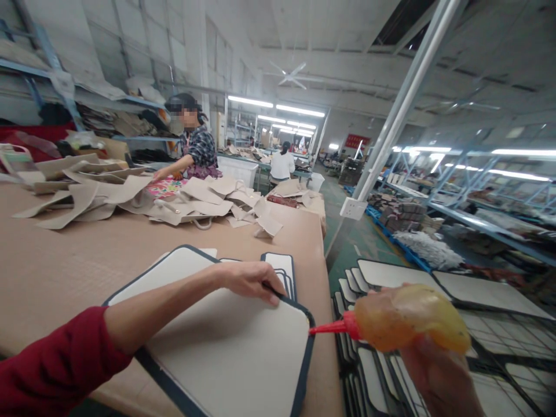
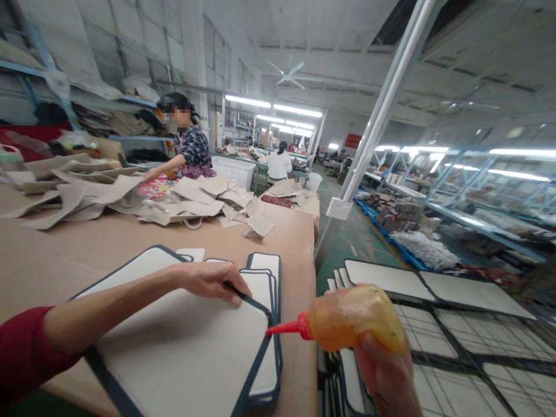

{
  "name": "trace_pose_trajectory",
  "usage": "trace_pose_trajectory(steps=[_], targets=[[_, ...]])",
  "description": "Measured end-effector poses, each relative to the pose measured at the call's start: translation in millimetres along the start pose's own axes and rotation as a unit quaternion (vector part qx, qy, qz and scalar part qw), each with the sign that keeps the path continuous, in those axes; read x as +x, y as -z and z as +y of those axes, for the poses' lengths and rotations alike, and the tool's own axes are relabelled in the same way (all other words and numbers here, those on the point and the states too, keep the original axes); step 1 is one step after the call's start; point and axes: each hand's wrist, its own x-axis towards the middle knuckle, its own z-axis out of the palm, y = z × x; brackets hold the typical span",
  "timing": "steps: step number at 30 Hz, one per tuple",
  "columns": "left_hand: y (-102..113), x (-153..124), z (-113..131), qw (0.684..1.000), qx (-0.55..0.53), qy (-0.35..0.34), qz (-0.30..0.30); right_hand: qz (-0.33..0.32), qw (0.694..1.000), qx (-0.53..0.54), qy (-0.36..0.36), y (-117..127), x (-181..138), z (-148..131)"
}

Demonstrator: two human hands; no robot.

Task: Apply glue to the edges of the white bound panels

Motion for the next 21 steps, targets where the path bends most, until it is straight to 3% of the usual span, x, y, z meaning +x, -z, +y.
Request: trace_pose_trajectory(steps=[4,21], targets=[[2,-2,-1,1.0,-0.006,-0.007,0.014,0.053,0.998,0.003,0.031,-9,3,1],[5,9,-21,0.998,-0.047,-0.022,0.047,0.028,1.0,-0.006,0.003,-18,-3,-1]])
